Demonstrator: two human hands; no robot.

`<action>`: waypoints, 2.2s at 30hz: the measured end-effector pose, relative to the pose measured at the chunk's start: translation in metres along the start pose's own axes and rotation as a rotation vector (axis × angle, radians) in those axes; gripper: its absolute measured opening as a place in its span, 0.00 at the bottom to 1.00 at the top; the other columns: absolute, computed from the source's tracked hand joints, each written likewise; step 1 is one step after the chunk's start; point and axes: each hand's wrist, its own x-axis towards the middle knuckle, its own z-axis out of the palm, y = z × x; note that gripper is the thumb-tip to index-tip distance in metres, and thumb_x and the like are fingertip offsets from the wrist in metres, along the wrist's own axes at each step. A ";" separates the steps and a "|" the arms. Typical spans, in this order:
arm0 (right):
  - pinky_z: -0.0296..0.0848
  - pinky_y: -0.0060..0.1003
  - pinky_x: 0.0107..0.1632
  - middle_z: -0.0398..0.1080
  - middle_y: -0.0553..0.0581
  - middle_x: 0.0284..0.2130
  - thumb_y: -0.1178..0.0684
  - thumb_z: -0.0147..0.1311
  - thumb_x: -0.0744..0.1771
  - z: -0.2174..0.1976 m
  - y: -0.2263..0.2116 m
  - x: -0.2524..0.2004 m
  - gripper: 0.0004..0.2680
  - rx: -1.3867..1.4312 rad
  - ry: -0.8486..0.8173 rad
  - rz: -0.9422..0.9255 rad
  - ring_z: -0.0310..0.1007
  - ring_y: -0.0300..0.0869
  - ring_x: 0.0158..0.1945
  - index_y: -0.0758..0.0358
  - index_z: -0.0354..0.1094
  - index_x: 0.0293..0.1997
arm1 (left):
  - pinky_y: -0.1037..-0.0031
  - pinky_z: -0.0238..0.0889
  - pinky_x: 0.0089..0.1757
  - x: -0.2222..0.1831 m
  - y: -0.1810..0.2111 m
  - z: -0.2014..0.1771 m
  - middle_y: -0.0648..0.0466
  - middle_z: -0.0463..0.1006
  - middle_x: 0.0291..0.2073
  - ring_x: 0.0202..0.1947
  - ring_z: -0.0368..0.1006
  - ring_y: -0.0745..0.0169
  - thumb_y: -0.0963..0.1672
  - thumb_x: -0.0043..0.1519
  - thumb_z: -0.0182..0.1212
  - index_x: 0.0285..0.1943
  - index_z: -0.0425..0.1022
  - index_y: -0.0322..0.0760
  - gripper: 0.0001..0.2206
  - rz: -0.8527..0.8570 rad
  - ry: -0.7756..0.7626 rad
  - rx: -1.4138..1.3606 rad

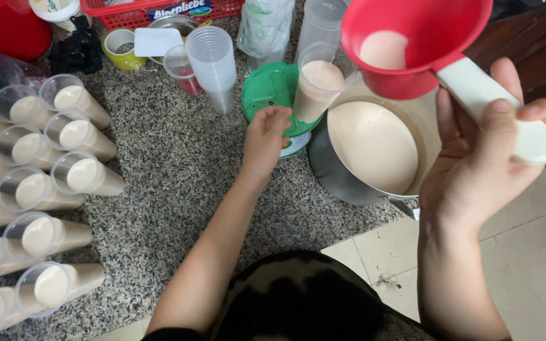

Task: The person fills plastic cups with liquid from a pot using a measuring cup and arranges the cups on a countertop. They also handle a plastic container and place objects onto a scale.

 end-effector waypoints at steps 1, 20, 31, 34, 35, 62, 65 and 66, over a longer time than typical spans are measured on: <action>0.83 0.49 0.65 0.63 0.69 0.66 0.60 0.48 0.78 -0.006 0.001 0.001 0.06 0.020 0.043 0.012 0.73 0.57 0.63 0.58 0.52 0.56 | 0.64 0.68 0.46 0.002 0.000 0.004 0.41 0.79 0.56 0.54 0.74 0.44 0.48 0.65 0.57 0.59 0.70 0.32 0.18 0.017 0.024 0.040; 0.83 0.50 0.61 0.68 0.63 0.51 0.64 0.53 0.71 -0.041 0.057 -0.029 0.09 0.087 0.379 0.257 0.75 0.47 0.53 0.60 0.53 0.44 | 0.59 0.57 0.69 0.018 0.045 0.061 0.37 0.67 0.66 0.69 0.65 0.41 0.40 0.49 0.82 0.79 0.37 0.36 0.56 0.848 0.175 0.263; 0.78 0.35 0.54 0.61 0.57 0.59 0.71 0.50 0.71 -0.045 0.132 -0.056 0.12 0.191 0.195 0.251 0.70 0.43 0.53 0.59 0.51 0.50 | 0.59 0.55 0.70 -0.086 0.031 -0.073 0.41 0.67 0.68 0.69 0.66 0.48 0.40 0.54 0.80 0.80 0.32 0.35 0.55 0.687 0.652 0.415; 0.72 0.31 0.47 0.61 0.57 0.53 0.72 0.50 0.74 -0.047 0.153 -0.061 0.11 0.190 0.178 0.267 0.66 0.40 0.46 0.63 0.52 0.51 | 0.58 0.54 0.68 -0.101 -0.001 -0.120 0.39 0.66 0.66 0.68 0.65 0.45 0.39 0.50 0.80 0.79 0.33 0.33 0.56 0.606 0.838 0.450; 0.70 0.31 0.44 0.61 0.57 0.52 0.72 0.49 0.74 -0.048 0.158 -0.061 0.11 0.179 0.168 0.254 0.65 0.40 0.44 0.62 0.52 0.51 | 0.58 0.54 0.68 -0.102 -0.013 -0.133 0.38 0.66 0.66 0.67 0.64 0.45 0.39 0.50 0.80 0.78 0.34 0.32 0.55 0.592 0.896 0.430; 0.67 0.33 0.45 0.62 0.57 0.56 0.69 0.52 0.73 -0.061 0.187 -0.046 0.11 0.053 0.201 0.295 0.65 0.40 0.48 0.61 0.51 0.51 | 0.57 0.51 0.70 -0.084 -0.135 -0.252 0.34 0.45 0.70 0.72 0.53 0.41 0.36 0.49 0.81 0.66 0.42 0.29 0.46 0.645 1.491 0.303; 0.70 0.34 0.48 0.62 0.57 0.53 0.69 0.50 0.72 -0.064 0.185 -0.044 0.11 0.078 0.235 0.315 0.66 0.41 0.49 0.61 0.51 0.51 | 0.57 0.53 0.64 -0.074 -0.152 -0.236 0.36 0.49 0.64 0.64 0.57 0.40 0.39 0.48 0.82 0.67 0.41 0.27 0.48 0.441 1.600 0.296; 0.68 0.34 0.46 0.62 0.58 0.53 0.71 0.50 0.72 -0.065 0.184 -0.043 0.12 0.105 0.206 0.292 0.65 0.41 0.47 0.61 0.50 0.51 | 0.56 0.52 0.61 -0.071 -0.157 -0.224 0.36 0.49 0.61 0.61 0.56 0.39 0.39 0.47 0.84 0.66 0.41 0.26 0.48 0.311 1.638 0.354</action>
